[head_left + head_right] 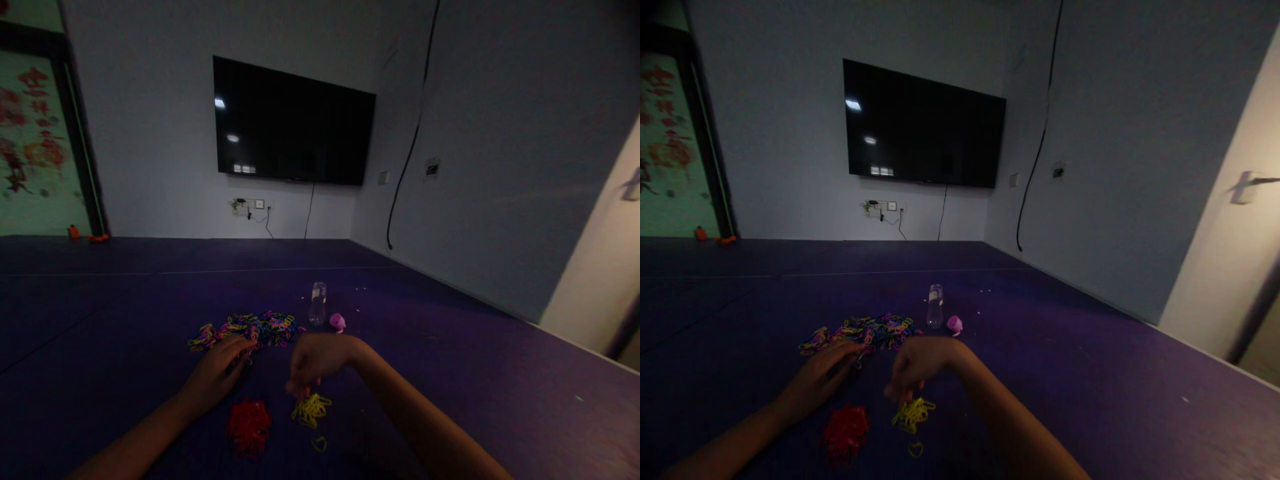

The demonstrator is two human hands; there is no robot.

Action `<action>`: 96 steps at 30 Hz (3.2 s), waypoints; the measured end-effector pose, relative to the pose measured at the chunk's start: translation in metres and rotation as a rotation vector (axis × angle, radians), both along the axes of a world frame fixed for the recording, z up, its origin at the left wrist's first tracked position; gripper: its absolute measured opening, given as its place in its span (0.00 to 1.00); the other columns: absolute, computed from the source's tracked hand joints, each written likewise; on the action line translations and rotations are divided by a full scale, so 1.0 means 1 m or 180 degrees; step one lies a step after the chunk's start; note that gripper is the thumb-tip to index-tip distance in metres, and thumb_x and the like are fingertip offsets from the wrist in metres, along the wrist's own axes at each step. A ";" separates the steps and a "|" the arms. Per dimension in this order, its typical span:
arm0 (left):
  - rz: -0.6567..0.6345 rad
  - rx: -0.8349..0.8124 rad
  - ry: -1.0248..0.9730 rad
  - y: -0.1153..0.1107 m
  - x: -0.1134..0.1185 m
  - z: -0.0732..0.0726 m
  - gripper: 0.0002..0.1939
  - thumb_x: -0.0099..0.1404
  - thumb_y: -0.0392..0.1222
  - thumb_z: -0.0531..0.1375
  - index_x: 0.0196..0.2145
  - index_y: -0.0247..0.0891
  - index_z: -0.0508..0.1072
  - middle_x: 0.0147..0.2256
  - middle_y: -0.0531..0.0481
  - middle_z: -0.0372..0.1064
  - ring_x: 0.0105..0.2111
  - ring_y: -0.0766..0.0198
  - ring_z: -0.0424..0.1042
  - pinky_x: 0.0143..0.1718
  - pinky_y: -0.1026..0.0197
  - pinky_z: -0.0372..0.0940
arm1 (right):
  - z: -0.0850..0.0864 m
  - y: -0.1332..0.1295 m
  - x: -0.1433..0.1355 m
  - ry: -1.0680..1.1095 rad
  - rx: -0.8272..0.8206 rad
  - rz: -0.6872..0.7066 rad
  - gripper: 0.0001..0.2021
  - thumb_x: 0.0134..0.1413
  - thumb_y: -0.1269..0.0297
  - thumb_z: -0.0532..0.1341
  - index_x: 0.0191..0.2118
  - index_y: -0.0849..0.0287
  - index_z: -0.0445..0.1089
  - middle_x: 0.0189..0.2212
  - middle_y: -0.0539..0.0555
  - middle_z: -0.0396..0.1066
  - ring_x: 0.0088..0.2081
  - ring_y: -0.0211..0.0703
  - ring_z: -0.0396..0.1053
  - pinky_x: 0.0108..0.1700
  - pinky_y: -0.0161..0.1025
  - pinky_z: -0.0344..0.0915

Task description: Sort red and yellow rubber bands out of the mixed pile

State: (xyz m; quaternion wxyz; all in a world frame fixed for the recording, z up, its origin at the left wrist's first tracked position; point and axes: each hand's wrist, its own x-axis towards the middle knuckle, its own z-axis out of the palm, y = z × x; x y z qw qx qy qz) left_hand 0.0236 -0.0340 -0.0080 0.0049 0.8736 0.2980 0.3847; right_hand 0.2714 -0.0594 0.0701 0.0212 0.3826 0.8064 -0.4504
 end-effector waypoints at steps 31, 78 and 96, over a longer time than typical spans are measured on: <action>0.0237 0.0249 -0.0138 -0.007 0.004 0.011 0.14 0.66 0.40 0.48 0.37 0.39 0.73 0.35 0.47 0.74 0.36 0.59 0.74 0.40 0.56 0.69 | -0.044 -0.058 0.045 0.1481 0.0524 -0.1907 0.20 0.55 0.49 0.54 0.29 0.63 0.69 0.24 0.54 0.73 0.20 0.35 0.69 0.16 0.27 0.55; 0.0384 0.0013 0.1005 0.015 0.012 -0.006 0.19 0.68 0.38 0.47 0.52 0.37 0.68 0.55 0.42 0.64 0.55 0.53 0.61 0.53 0.45 0.58 | -0.078 0.023 0.008 0.0513 0.3272 -0.1103 0.25 0.48 0.82 0.47 0.51 0.62 0.66 0.50 0.59 0.67 0.53 0.42 0.63 0.56 0.42 0.57; 0.0354 0.0004 0.0939 0.013 0.035 0.008 0.14 0.69 0.40 0.49 0.43 0.37 0.73 0.43 0.43 0.72 0.47 0.54 0.67 0.49 0.49 0.61 | -0.076 0.045 0.005 0.0459 0.3400 -0.1362 0.23 0.45 0.81 0.50 0.43 0.58 0.74 0.44 0.56 0.73 0.48 0.45 0.67 0.52 0.43 0.59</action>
